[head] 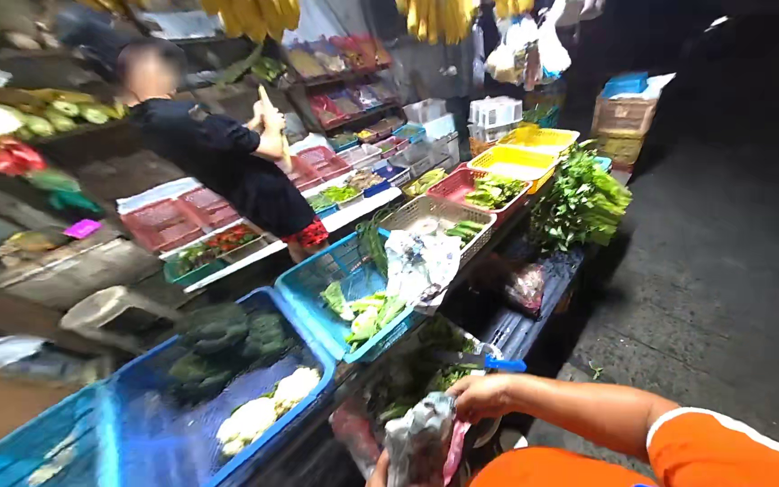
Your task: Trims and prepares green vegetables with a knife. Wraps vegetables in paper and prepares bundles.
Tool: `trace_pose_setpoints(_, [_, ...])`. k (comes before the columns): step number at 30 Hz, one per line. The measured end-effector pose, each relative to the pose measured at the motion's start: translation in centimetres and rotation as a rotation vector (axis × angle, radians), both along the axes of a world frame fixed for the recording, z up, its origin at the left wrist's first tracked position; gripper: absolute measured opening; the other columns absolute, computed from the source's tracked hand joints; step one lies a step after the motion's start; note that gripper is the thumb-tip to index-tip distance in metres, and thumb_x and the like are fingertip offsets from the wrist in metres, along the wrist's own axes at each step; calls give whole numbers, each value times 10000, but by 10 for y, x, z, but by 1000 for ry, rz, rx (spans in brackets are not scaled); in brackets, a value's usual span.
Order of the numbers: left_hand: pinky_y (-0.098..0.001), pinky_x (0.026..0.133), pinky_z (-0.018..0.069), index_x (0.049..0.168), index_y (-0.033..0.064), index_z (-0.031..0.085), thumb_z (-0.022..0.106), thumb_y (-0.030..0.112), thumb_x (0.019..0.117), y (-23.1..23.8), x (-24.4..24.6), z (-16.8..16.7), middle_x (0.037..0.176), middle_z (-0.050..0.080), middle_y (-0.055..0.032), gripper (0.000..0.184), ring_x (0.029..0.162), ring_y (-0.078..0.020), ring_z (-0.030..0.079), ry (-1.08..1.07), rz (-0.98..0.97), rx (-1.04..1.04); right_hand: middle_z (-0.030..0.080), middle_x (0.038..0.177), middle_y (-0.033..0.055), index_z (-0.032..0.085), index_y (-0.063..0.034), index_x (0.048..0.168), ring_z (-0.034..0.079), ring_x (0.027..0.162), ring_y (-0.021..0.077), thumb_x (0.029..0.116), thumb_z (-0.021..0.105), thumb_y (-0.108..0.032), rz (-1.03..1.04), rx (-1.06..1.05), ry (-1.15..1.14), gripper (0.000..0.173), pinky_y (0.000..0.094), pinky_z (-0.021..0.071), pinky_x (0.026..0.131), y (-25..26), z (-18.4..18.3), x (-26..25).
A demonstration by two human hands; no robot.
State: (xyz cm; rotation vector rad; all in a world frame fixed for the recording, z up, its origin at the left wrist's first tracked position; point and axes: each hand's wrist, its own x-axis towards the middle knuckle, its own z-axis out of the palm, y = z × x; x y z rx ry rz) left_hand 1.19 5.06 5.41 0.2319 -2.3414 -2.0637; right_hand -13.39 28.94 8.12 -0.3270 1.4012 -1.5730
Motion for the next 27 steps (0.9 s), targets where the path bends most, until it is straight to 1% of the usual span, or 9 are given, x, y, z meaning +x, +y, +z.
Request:
trace_pose_setpoints(3, [-366,947,596,1378,-40,532,834,102,583,5,2,3,1204,706,-122,863,1083,-172,698,-79,58,71,613,763,-42,631,-87,936,551,649,50,954,544,-101,82,53,87,90,261,482,615,12,1,-6])
trace_pose_setpoints(6, [-391,938,605,1381,-53,523,813,47,628,8,-1,-2,1182,713,-147,814,1062,-208,711,-139,47,220,569,697,-42,617,-79,828,513,601,47,939,672,-162,146,165,297,149,251,449,593,15,0,-14])
trace_pose_setpoints(9, [-389,932,608,1408,-68,478,802,36,655,9,-3,-5,1193,705,-162,826,1054,-216,714,-162,25,319,631,993,43,643,-37,826,609,909,107,933,678,-170,78,124,411,175,324,537,835,14,0,-16])
trace_pose_setpoints(11, [-383,918,613,1404,-64,460,794,20,661,6,-3,-2,1179,707,-156,819,1037,-212,719,-173,13,348,631,1109,45,634,-54,821,614,1021,112,949,630,-153,10,-4,374,162,323,538,902,13,4,-18])
trace_pose_setpoints(14, [-385,928,609,1397,-58,461,797,-1,644,-3,1,4,1162,719,-136,827,1034,-204,722,-153,-49,390,692,981,-11,666,-123,828,650,942,91,951,588,-172,-130,-247,158,153,306,549,884,10,14,-22])
trace_pose_setpoints(17, [-368,953,598,1386,-55,481,803,-4,636,-9,3,7,1175,720,-109,818,1061,-182,712,-125,-117,342,667,821,-21,633,-170,809,641,813,89,964,534,-197,-281,-357,-64,186,290,548,801,-4,28,-13])
trace_pose_setpoints(20, [-359,974,589,1408,-64,468,804,-18,633,-11,5,3,1207,708,-111,846,1087,-174,704,-105,-111,297,673,808,20,625,-114,867,651,751,95,1033,478,-142,-400,-349,-203,223,257,559,746,-17,40,-3])
trace_pose_setpoints(23, [-353,980,588,1410,-70,472,800,-35,628,-15,10,2,1217,705,-121,849,1097,-175,702,-91,-66,262,681,789,42,607,-74,857,645,698,95,1044,483,-85,-486,-256,-144,225,229,545,677,-27,50,1])
trace_pose_setpoints(27, [-333,988,583,1404,-53,501,820,4,621,-20,16,0,1226,706,-110,848,1115,-163,696,-107,-66,177,619,725,7,543,-115,767,589,660,85,967,482,-52,-493,-264,19,218,236,494,632,-32,59,-3])
